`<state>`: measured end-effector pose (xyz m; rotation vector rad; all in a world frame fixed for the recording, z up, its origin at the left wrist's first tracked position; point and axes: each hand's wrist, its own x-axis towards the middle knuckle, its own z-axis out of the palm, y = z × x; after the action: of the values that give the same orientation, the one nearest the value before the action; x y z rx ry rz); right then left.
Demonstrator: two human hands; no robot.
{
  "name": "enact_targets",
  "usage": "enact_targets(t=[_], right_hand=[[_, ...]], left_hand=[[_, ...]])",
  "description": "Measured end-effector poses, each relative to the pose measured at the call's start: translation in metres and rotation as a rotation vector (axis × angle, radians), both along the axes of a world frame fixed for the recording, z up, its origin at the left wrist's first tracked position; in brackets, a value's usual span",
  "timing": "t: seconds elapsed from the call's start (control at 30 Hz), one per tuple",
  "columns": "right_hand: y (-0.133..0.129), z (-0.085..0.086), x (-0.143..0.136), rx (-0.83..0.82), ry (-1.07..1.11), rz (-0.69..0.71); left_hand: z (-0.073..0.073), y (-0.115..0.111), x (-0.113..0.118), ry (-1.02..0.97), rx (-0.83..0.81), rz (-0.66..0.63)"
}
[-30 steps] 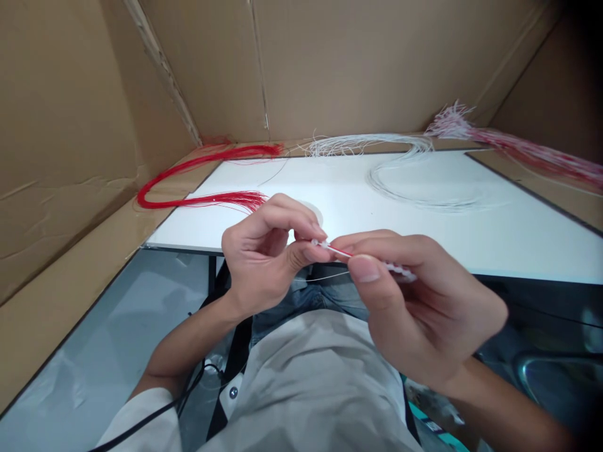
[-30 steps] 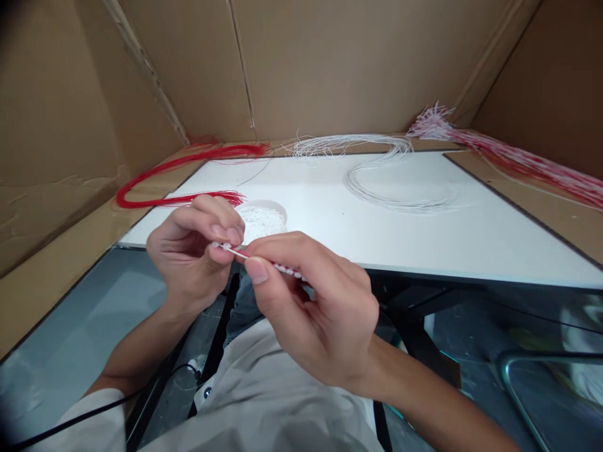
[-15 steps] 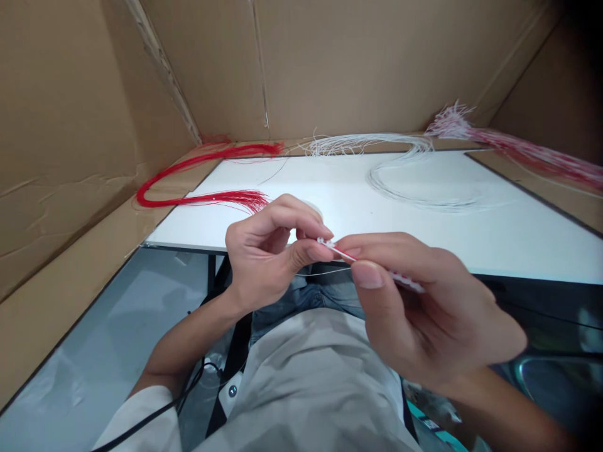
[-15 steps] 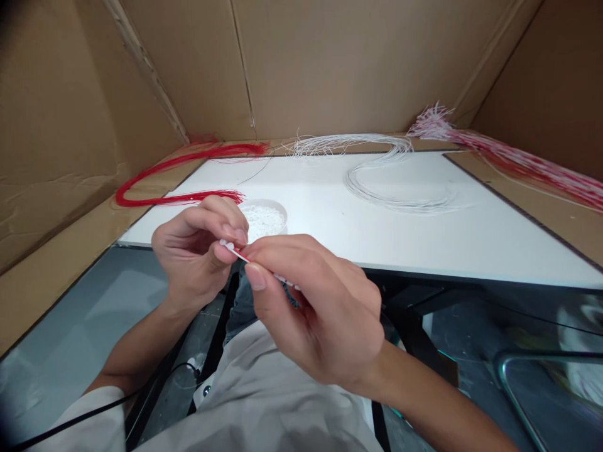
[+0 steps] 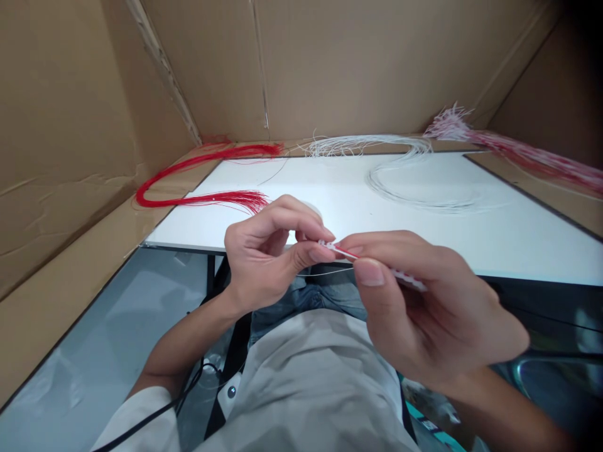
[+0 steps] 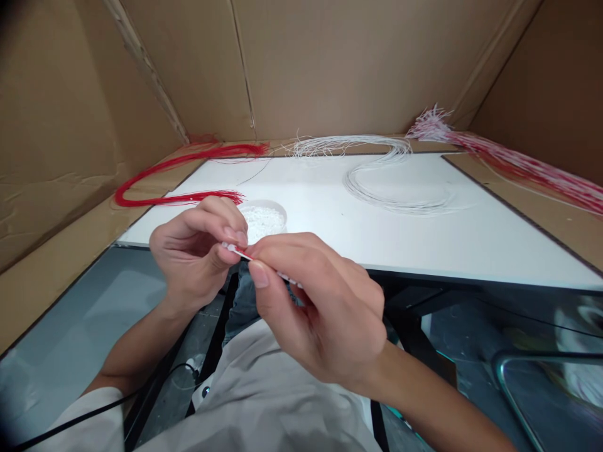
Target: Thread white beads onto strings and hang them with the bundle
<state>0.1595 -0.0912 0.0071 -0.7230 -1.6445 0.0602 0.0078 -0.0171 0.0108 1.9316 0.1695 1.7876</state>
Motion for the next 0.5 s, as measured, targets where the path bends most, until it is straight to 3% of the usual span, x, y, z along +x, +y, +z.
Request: enact_targets(t=[0.2,0.37,0.5], right_hand=[[0.0026,0.0013,-0.0013,0.022,0.015,-0.004],[0.0060,0.0065,-0.0038,0.174,0.069,0.065],[0.0047,0.0078,-0.0046,0.107,0.077,0.036]], left_hand=[[0.0021,-0.0009,-0.0006,-0.007,0.015,-0.041],[0.0033,-0.0010,-0.0031,0.000,0.014,-0.085],[0.0041,-0.0013,-0.0048,0.003,0.033,-0.086]])
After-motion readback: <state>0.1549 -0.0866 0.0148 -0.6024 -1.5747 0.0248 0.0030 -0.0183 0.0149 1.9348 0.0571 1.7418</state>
